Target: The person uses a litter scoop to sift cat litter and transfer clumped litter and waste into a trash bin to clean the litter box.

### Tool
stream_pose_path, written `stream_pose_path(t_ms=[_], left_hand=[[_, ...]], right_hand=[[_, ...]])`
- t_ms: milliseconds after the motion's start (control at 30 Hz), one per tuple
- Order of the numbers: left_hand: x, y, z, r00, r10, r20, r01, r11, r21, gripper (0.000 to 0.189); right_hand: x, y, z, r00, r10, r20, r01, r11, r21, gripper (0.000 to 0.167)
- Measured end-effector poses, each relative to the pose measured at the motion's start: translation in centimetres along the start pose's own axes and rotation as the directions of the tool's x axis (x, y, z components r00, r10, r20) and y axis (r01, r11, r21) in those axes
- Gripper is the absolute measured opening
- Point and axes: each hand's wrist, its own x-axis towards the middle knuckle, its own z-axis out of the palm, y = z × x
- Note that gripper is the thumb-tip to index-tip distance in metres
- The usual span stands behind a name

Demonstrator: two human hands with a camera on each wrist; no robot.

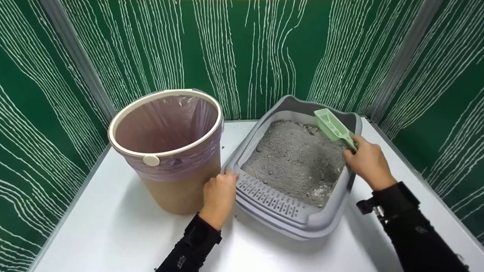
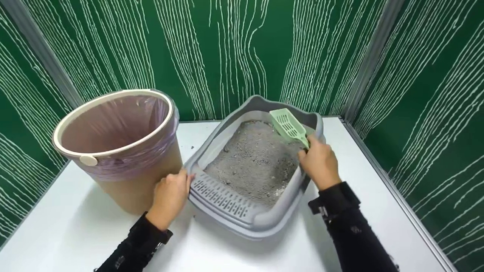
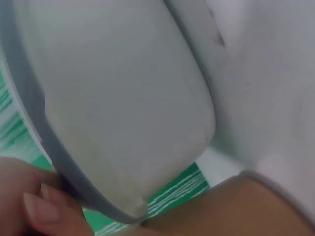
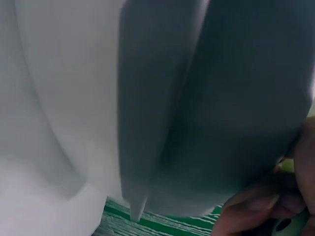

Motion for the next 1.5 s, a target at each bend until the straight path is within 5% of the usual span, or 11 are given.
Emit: stream_pose_path(t_ms=[167,400,567,700,833,967,1067,1200,1367,1500], left_hand=[[0.6,0.2,0.9,0.996,-0.005,-0.085,0.014,0.995,0.101,0.025],[1.7,-0.9,1.5,0.996,-0.064,-0.063,0.071,0.99,0.118,0.019],[2.1,-1.1,1.1,0.999,-0.045,-0.026,0.049,0.982,0.183,0.026],[0.6,1.3,-1.1,0.995,0.091,-0.046,-0.076,0.96,0.268,0.034],[-2.1,5.7,-3.7,0.936,0.34,-0.088,-0.313,0.922,0.228,0.047],[-4.0,9.2,-4.5,0.883,0.468,0.042,-0.464,0.855,0.23,0.062],[-4.9,9.8,-4.0,0.856,0.509,0.091,-0.515,0.823,0.241,0.06],[-5.7,9.6,-3.3,0.83,0.557,0.012,-0.549,0.815,0.185,0.048],[-5.8,9.4,-2.6,0.837,0.544,-0.061,-0.542,0.839,0.039,0.043],[-5.6,8.4,-2.4,0.869,0.494,-0.004,-0.493,0.867,-0.065,0.042]], right_hand=[[-1.6,-1.3,0.7,0.995,-0.001,-0.103,0.004,0.999,0.032,0.029],[-3.0,-3.3,1.1,0.987,-0.023,-0.158,0.027,0.999,0.018,0.01],[-2.8,-3.9,-0.2,1.0,-0.007,-0.028,0.006,1.0,-0.023,0.026],[-0.8,-3.7,-1.8,0.995,0.026,0.101,-0.022,0.999,-0.047,0.042],[2.8,-2.8,-2.9,0.995,-0.017,0.098,0.028,0.993,-0.113,0.05],[5.8,-1.0,-3.5,0.993,-0.1,0.054,0.112,0.951,-0.288,0.031],[6.9,0.3,-3.3,0.991,-0.133,0.028,0.134,0.922,-0.363,0.029],[7.6,1.4,-2.9,0.992,-0.122,0.036,0.127,0.929,-0.347,0.026],[7.3,2.1,-2.6,0.991,-0.132,0.019,0.131,0.935,-0.329,0.027],[6.5,2.1,-2.3,0.985,-0.173,-0.023,0.157,0.937,-0.311,0.026]])
